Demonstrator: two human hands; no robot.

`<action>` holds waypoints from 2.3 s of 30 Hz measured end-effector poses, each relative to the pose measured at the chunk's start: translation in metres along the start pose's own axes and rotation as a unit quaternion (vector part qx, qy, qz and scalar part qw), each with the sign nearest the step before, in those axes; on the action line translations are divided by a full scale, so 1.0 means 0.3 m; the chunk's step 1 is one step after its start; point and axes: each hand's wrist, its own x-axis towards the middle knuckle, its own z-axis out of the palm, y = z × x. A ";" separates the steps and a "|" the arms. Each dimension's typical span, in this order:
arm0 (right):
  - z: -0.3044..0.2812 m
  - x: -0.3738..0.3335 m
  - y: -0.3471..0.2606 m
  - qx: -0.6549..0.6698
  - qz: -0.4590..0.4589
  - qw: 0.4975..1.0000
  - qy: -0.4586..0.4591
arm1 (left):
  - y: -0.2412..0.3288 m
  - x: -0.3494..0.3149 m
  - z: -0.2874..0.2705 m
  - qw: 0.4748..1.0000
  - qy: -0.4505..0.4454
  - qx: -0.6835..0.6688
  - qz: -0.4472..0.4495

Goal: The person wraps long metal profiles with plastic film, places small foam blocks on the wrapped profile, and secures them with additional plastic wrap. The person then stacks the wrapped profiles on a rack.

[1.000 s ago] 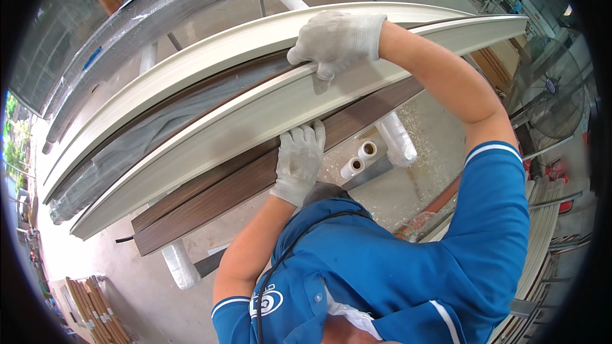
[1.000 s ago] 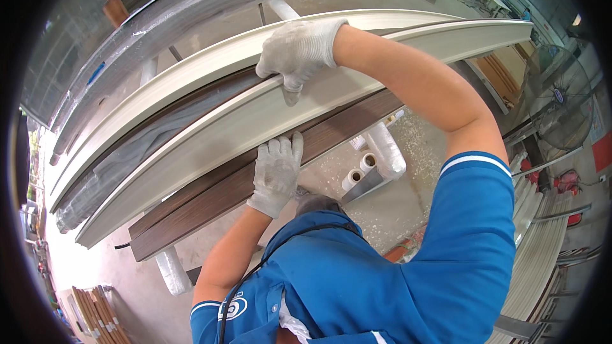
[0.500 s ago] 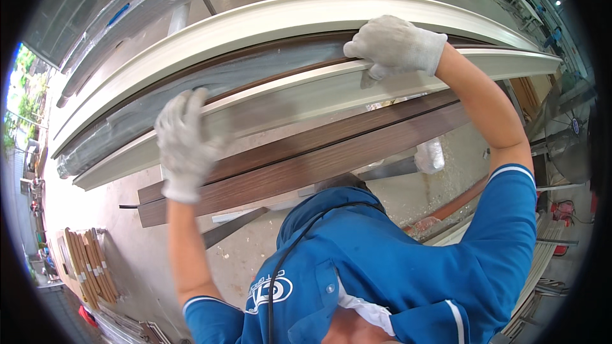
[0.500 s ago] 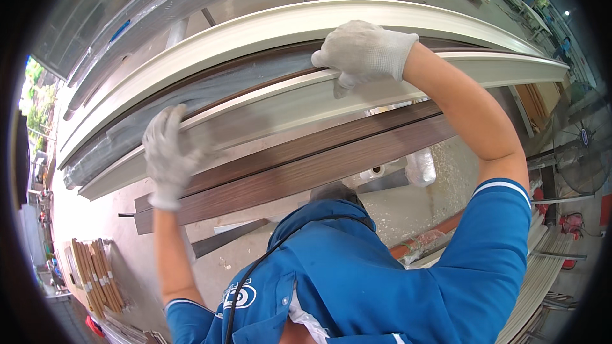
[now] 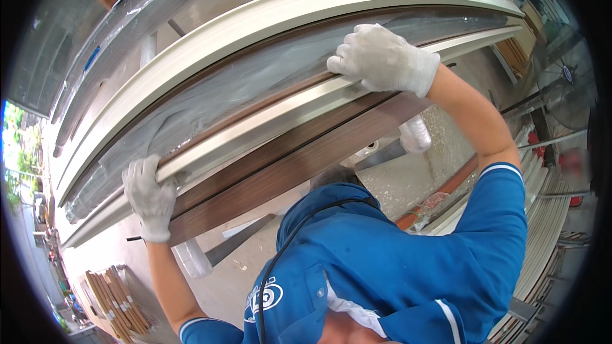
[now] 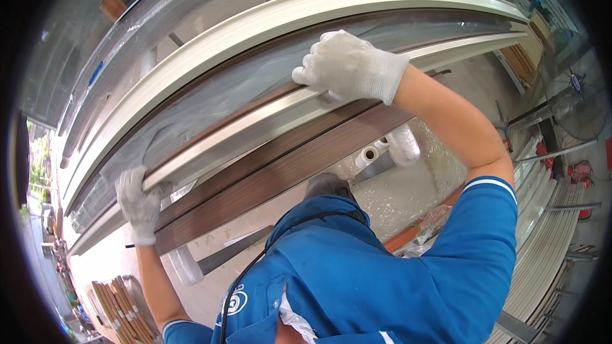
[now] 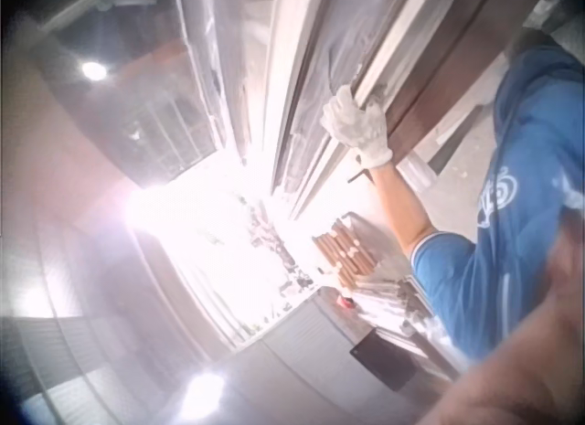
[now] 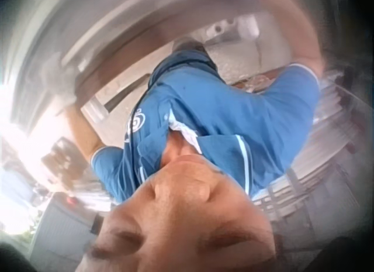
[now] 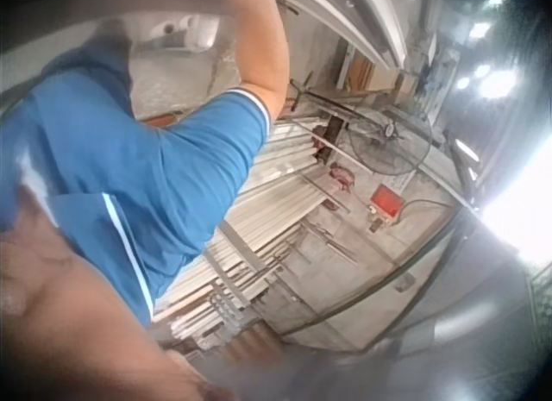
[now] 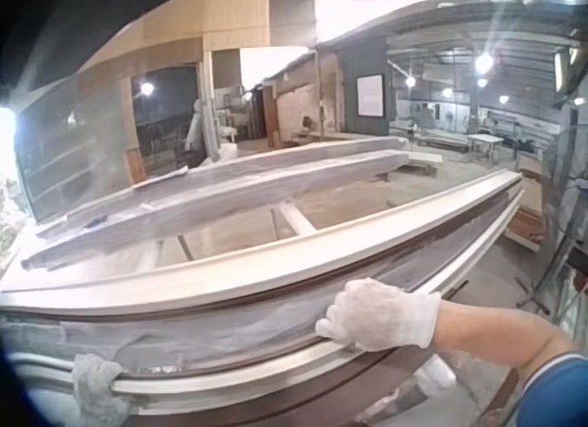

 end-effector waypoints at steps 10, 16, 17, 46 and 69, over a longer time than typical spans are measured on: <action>0.062 -0.153 -0.169 -0.060 -0.011 0.980 0.190 | 0.092 -0.257 0.002 0.999 0.013 -0.005 -0.031; 0.093 -0.235 -0.220 0.016 0.017 0.986 0.164 | 0.086 -0.301 -0.025 0.999 -0.041 -0.015 0.005; 0.108 -0.249 -0.234 0.050 0.030 0.983 0.173 | 0.099 -0.303 -0.024 0.999 -0.044 -0.007 0.008; -0.042 -0.038 0.230 0.219 0.119 0.931 0.265 | -0.127 0.012 -0.087 0.996 -0.021 -0.073 -0.048; 0.119 0.163 0.454 0.490 0.121 0.860 0.071 | -0.277 0.550 0.072 0.958 -0.282 -0.045 0.018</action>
